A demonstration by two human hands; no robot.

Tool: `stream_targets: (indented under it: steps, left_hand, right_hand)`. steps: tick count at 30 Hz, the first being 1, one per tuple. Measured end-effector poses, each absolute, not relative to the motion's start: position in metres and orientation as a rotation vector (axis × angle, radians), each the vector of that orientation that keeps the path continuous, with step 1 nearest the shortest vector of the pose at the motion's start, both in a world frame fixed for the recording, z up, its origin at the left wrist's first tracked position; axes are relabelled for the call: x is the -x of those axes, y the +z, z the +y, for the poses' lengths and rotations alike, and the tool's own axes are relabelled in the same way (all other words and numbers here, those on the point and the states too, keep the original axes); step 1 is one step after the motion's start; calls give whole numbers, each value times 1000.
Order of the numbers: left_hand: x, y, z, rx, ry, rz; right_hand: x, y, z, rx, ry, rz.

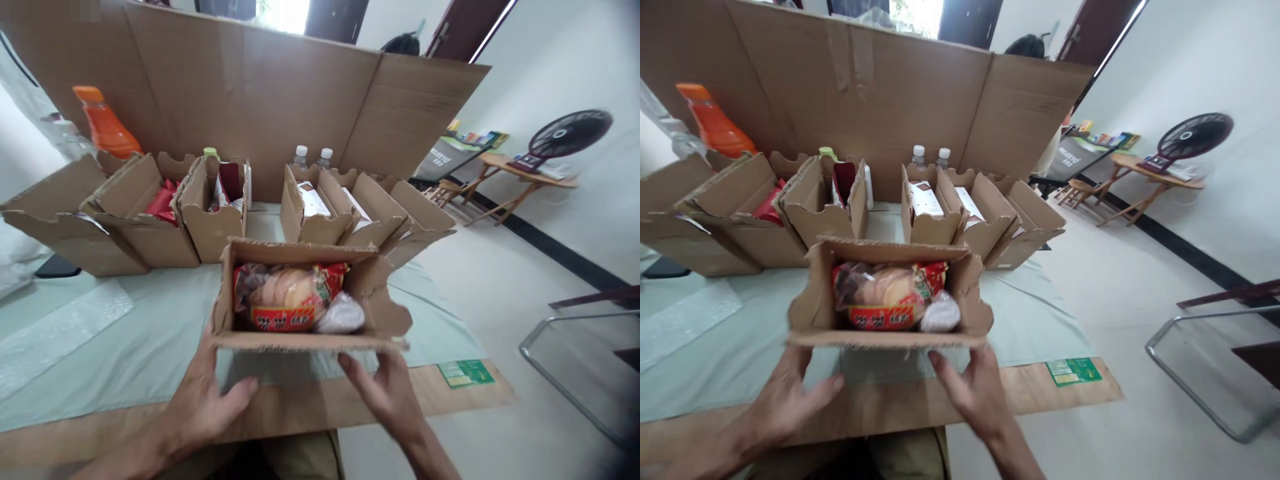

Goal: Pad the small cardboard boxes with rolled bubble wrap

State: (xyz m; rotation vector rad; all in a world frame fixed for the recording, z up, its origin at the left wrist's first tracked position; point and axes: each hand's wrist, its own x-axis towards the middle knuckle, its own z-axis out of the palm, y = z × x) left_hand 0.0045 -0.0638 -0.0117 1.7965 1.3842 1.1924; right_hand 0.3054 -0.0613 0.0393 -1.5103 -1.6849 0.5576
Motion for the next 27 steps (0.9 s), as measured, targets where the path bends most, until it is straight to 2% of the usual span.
stream_targets:
  steps: [3, 5, 8, 10, 14, 18, 23, 27]
  left_hand:
    - [39, -10, -91, -1698, 1184, 1590]
    - [54, 6, -80, -1587, 1359, 1617]
    - [37, 33, -51, -1593, 1532, 1493]
    - [10, 38, -43, -1629, 1493, 1383]
    - [-29, 17, -55, -1716, 1354, 1262]
    - [-17, 1, -38, -1631, 1405, 1298]
    - [5, -9, 18, -1713, 1454, 1297]
    - [-1, -35, 22, -1767, 1434, 1450]
  right_hand:
    - [-272, 44, -80, 1369, 647, -1801]
    - [-250, 52, -68, 1285, 689, -1857]
    - [-242, 62, -48, 1282, 637, -1753]
    - [-257, 61, -54, 1378, 519, -1649]
    - [-295, 40, -97, 1599, 285, -1574]
    - [-286, 18, -114, 1568, 385, -1631]
    - [-275, -2, -95, 1493, 420, -1579]
    - [-299, -8, -68, 1490, 622, -1449]
